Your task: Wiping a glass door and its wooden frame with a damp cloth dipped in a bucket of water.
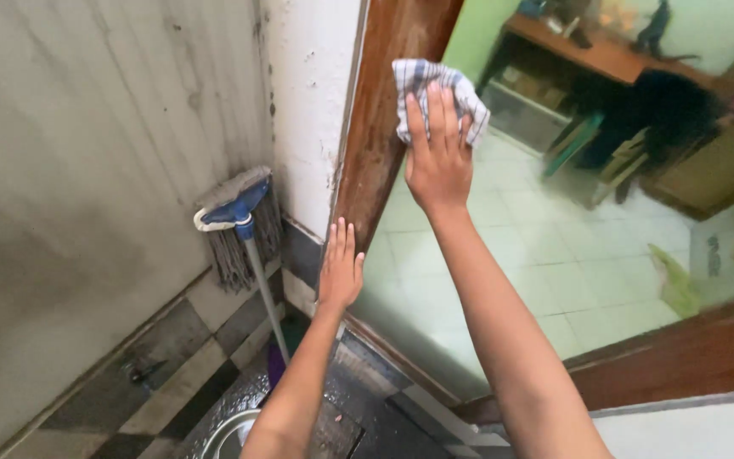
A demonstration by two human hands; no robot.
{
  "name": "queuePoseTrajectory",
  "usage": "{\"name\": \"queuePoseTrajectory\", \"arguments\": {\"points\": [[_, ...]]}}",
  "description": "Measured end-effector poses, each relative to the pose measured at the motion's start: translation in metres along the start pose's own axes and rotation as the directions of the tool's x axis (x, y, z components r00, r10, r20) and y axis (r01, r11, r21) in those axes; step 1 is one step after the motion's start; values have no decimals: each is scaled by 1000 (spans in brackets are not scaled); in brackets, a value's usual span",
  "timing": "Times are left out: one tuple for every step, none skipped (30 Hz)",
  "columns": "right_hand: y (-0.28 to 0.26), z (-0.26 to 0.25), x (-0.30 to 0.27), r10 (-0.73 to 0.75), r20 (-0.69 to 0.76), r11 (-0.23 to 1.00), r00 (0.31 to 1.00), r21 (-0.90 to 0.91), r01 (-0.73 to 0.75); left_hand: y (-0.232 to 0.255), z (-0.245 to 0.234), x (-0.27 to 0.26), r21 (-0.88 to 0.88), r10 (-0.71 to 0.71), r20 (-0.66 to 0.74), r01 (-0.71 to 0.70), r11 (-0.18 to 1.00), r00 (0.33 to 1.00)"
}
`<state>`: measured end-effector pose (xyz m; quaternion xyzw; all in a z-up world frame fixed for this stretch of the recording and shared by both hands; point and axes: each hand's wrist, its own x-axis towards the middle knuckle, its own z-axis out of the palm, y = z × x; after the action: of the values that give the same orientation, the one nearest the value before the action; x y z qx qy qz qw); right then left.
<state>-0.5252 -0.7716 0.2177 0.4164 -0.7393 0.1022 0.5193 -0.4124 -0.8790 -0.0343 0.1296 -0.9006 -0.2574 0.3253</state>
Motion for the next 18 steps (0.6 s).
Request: {"name": "queuePoseTrajectory", "arguments": {"points": [[-9, 11, -22, -19, -3, 995, 1000, -96, 18, -10, 6, -10, -6, -14, -23, 14, 1000, 1000], [-17, 21, -45, -37, -3, 980, 999, -196, 36, -18, 13, -20, -16, -26, -45, 25, 1000, 999], [-24, 28, -71, -35, 8, 982, 999, -183, 35, -24, 13, -29, -10, -38, -36, 38, 999, 999], [-31, 36, -95, -66, 47, 980, 997, -185, 73, -29, 14, -36, -3, -70, -3, 70, 998, 998], [-38, 43, -120, -97, 86, 976, 991, -185, 112, -34, 14, -43, 4, -102, 29, 102, 995, 994], [-44, 45, -147, -93, 95, 979, 991, -172, 108, -38, 15, -51, 13, -113, 38, 112, 994, 993], [-49, 47, -174, -102, 219, 991, 970, -67, 119, -41, 15, -60, -6, -129, 16, 129, 992, 992], [-55, 47, -202, -120, 338, 993, 933, 39, 113, -45, 16, -68, -25, -142, -3, 142, 990, 990], [-56, 47, -231, -115, 346, 993, 931, 50, 104, -47, 16, -78, -15, -149, 8, 149, 989, 989], [-56, 44, -261, -134, 432, 991, 892, 61, 120, -48, 16, -88, -27, -165, 13, 165, 986, 986], [-57, 40, -291, -154, 513, 988, 844, 75, 134, -48, 15, -98, -39, -180, 18, 181, 983, 983], [-51, 28, -317, -146, 521, 989, 841, 74, 125, -51, 18, -110, -39, -179, 31, 180, 983, 983], [-46, 14, -343, -114, 576, 992, 809, 22, 124, -54, 19, -122, -48, -191, 68, 195, 980, 979], [-39, 1, -366, -82, 624, 991, 777, -30, 129, -55, 21, -132, -59, -203, 99, 209, 976, 974], [-24, -6, -385, -78, 627, 992, 775, -31, 125, -59, 22, -138, -59, -201, 105, 208, 976, 974], [-10, -18, -406, -33, 644, 981, 764, -126, 149, -61, 23, -146, -38, -198, 129, 205, 978, 972], [5, -30, -428, 13, 657, 960, 754, -219, 175, -63, 24, -154, -17, -196, 153, 200, 980, 969], [19, -36, -435, 21, 662, 959, 749, -224, 172, -64, 24, -156, -21, -192, 163, 198, 980, 968]]}}
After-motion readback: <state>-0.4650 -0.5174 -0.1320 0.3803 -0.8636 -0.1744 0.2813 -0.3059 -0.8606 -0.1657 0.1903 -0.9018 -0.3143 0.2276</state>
